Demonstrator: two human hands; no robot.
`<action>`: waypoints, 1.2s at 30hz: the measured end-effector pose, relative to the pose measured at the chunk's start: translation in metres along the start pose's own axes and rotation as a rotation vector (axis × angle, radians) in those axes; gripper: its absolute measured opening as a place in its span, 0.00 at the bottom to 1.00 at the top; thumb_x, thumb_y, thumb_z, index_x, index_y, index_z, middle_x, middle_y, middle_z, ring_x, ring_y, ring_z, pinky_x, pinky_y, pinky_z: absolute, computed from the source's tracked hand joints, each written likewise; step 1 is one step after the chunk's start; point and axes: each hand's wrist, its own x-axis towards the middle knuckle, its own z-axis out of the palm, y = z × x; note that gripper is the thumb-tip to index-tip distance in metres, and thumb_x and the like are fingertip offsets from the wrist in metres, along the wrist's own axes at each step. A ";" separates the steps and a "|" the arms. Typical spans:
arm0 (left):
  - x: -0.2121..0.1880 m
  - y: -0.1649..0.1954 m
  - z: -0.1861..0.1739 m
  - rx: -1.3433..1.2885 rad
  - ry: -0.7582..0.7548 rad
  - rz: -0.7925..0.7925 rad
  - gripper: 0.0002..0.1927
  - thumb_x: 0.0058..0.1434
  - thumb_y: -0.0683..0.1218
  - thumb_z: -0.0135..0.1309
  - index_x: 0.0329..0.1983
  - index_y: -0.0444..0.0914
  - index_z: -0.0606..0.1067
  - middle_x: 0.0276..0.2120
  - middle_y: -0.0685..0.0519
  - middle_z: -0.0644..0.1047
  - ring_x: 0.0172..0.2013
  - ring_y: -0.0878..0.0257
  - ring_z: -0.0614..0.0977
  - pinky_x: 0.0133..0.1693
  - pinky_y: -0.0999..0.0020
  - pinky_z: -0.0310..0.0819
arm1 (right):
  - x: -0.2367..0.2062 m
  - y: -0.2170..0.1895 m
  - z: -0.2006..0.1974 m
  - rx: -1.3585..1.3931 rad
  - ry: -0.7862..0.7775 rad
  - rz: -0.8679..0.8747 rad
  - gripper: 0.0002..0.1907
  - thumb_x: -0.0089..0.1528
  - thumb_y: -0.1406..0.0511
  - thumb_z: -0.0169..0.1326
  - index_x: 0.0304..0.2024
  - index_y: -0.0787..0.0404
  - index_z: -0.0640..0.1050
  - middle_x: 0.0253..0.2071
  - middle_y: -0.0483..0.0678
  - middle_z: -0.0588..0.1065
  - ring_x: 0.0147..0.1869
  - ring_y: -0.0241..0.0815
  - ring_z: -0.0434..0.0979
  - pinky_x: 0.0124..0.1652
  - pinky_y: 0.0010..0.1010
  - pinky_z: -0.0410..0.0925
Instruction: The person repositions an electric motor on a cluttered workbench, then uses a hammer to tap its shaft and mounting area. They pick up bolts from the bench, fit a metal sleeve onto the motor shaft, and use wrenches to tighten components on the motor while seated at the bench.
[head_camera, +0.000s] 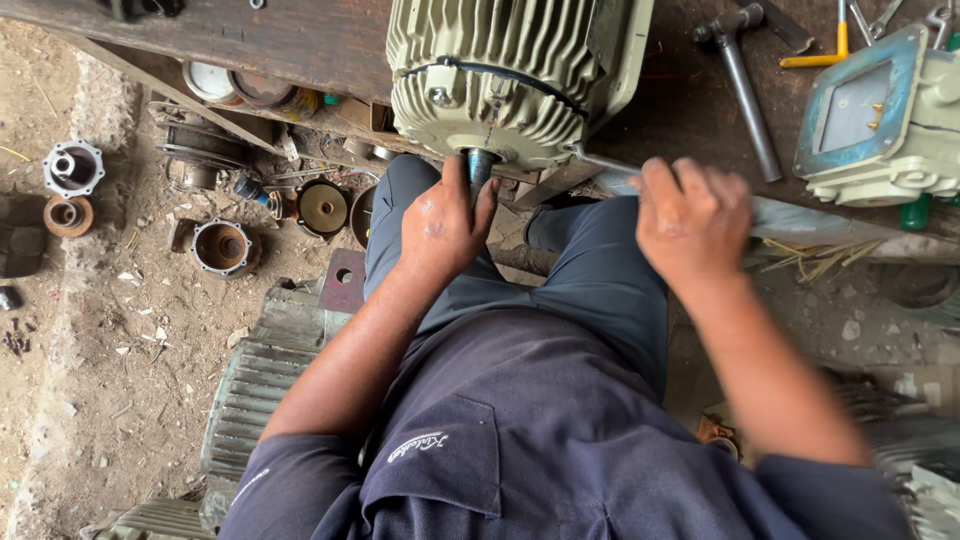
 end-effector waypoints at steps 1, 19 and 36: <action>0.000 0.000 0.001 0.008 0.005 0.004 0.22 0.70 0.58 0.50 0.47 0.34 0.64 0.25 0.36 0.78 0.29 0.36 0.80 0.30 0.42 0.72 | -0.010 -0.003 0.021 0.087 0.074 0.050 0.05 0.67 0.64 0.61 0.39 0.58 0.78 0.34 0.50 0.77 0.35 0.53 0.80 0.38 0.45 0.72; -0.002 0.000 0.003 -0.014 0.011 0.006 0.22 0.70 0.58 0.49 0.50 0.35 0.65 0.27 0.35 0.79 0.32 0.34 0.80 0.33 0.39 0.71 | -0.023 -0.011 0.055 0.466 0.237 0.073 0.04 0.68 0.67 0.59 0.41 0.62 0.78 0.34 0.51 0.74 0.37 0.50 0.76 0.38 0.40 0.70; -0.002 -0.004 0.001 -0.073 0.015 0.038 0.22 0.70 0.58 0.51 0.47 0.34 0.64 0.26 0.35 0.78 0.30 0.34 0.80 0.31 0.40 0.71 | 0.075 -0.053 -0.068 -0.695 -0.333 -0.420 0.06 0.53 0.62 0.59 0.27 0.56 0.76 0.24 0.44 0.73 0.26 0.38 0.73 0.29 0.30 0.61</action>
